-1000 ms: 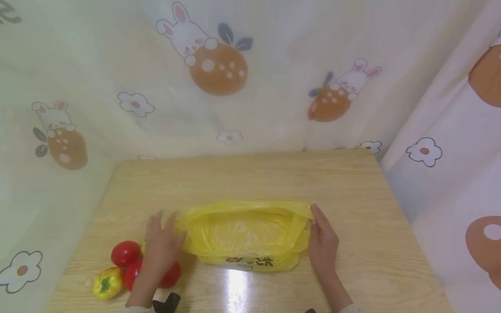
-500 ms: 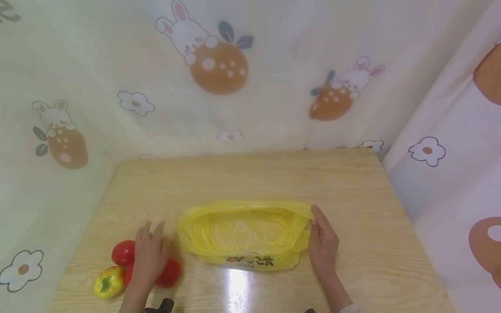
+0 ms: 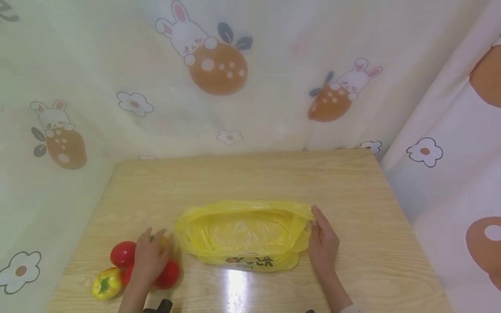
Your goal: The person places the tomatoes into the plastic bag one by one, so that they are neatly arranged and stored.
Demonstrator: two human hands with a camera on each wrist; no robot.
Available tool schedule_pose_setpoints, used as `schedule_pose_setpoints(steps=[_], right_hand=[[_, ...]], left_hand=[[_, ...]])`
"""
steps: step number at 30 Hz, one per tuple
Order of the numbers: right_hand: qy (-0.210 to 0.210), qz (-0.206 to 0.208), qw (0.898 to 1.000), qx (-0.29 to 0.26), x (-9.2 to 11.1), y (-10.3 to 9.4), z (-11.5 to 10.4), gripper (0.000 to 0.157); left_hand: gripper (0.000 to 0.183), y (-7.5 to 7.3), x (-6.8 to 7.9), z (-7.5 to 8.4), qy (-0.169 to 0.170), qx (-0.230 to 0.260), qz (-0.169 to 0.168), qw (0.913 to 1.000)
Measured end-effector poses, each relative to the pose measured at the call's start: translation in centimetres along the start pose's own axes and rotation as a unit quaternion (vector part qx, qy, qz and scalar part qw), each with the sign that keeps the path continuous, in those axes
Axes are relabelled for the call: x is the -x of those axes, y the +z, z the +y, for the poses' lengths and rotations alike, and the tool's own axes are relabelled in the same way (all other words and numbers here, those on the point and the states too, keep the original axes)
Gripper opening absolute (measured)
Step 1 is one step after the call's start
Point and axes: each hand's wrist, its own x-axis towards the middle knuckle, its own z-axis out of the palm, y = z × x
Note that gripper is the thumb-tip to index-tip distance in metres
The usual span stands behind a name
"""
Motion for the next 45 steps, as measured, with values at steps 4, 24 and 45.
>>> schedule_pose_setpoints(steps=[4,24,45], right_hand=[[0.012,-0.004,1.000,-0.003,0.1,0.0,-0.1,0.041],[0.016,-0.003,1.000,0.002,0.1,-0.1,-0.2,0.042],[0.021,-0.015,1.000,-0.006,-0.5,-0.1,0.0,0.044]], left_hand=[[0.050,-0.2,0.3,-0.3,-0.012,-0.018,-0.017,0.9996],[0.055,-1.9,-1.6,-0.7,0.053,0.037,0.089,0.9940],[0.065,-2.5,-3.8,3.4,0.218,0.094,0.217,0.9468]])
